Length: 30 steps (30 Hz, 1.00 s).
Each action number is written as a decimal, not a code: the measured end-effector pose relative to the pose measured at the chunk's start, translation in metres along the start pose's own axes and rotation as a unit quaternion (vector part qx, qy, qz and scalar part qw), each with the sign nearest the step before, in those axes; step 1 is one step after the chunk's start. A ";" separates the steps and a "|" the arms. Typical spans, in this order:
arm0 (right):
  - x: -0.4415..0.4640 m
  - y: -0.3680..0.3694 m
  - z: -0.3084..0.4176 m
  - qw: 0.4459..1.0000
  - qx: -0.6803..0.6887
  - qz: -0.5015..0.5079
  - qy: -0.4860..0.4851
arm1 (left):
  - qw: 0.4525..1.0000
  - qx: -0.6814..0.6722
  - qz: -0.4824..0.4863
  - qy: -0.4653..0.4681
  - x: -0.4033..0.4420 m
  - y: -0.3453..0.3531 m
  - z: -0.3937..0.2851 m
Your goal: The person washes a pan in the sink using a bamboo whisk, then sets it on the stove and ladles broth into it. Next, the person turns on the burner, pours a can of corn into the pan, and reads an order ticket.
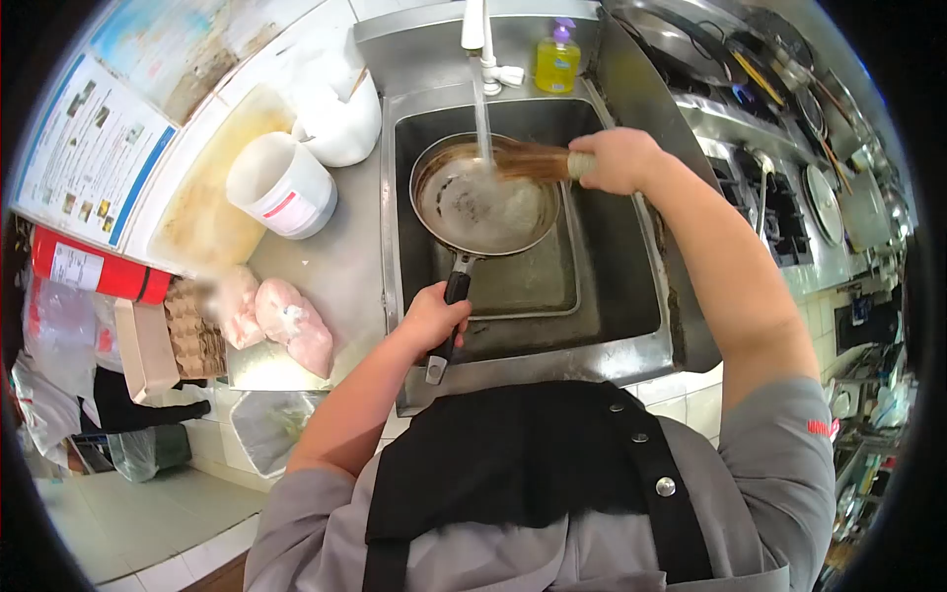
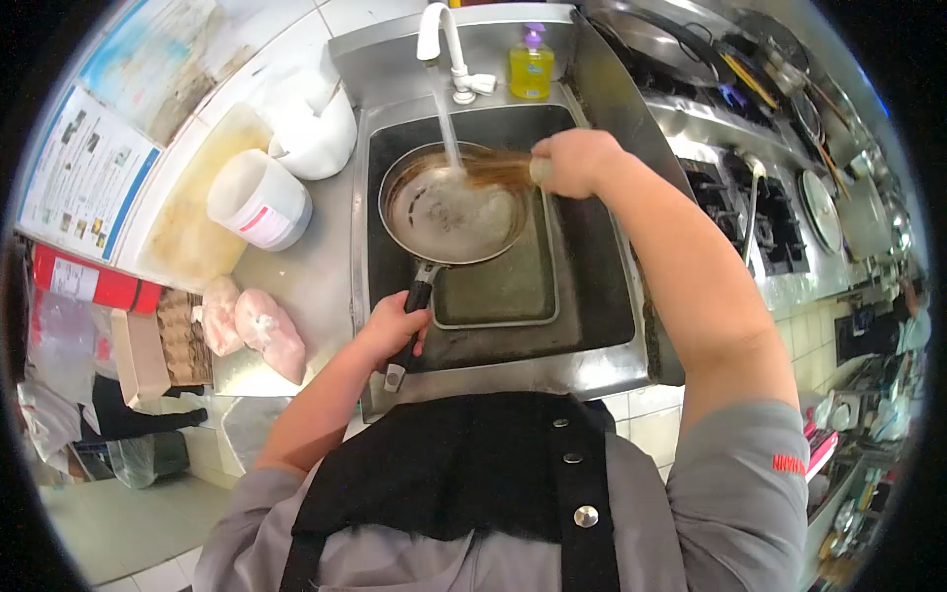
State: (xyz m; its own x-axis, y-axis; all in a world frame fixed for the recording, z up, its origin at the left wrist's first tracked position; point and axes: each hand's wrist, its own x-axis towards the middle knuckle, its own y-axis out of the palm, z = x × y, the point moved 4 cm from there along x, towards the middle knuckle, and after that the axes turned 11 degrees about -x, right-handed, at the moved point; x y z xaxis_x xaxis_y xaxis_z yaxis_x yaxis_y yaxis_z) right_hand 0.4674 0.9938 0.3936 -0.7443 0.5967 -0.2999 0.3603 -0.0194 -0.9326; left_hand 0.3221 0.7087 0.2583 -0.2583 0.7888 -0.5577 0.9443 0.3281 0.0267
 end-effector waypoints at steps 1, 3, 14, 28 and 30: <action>0.000 -0.014 -0.001 1.000 -0.002 -0.024 -0.001 | 1.000 -0.009 -0.005 -0.001 0.001 -0.002 0.002; 0.002 -0.042 -0.001 0.997 -0.007 -0.073 -0.005 | 1.000 -0.012 0.008 0.013 0.003 -0.006 0.003; 0.029 -0.107 0.054 0.843 0.515 -0.076 -0.136 | 0.996 -0.044 0.073 0.033 -0.013 -0.019 -0.008; 0.279 -0.137 0.222 0.665 0.714 -0.217 -0.023 | 0.986 -0.079 0.146 0.005 -0.019 -0.032 0.013; 0.289 -0.137 0.217 0.836 0.512 -0.196 0.021 | 0.984 -0.087 0.156 0.005 -0.019 -0.032 0.014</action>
State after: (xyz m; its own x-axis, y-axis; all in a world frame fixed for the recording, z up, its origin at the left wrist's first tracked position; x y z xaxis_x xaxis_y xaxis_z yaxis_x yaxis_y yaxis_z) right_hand 0.0805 0.9945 0.3912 -0.6648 0.7449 0.0561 -0.5931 -0.4805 -0.6461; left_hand 0.2999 0.6766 0.2564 0.0364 0.8705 -0.4909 0.9291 0.1514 0.3374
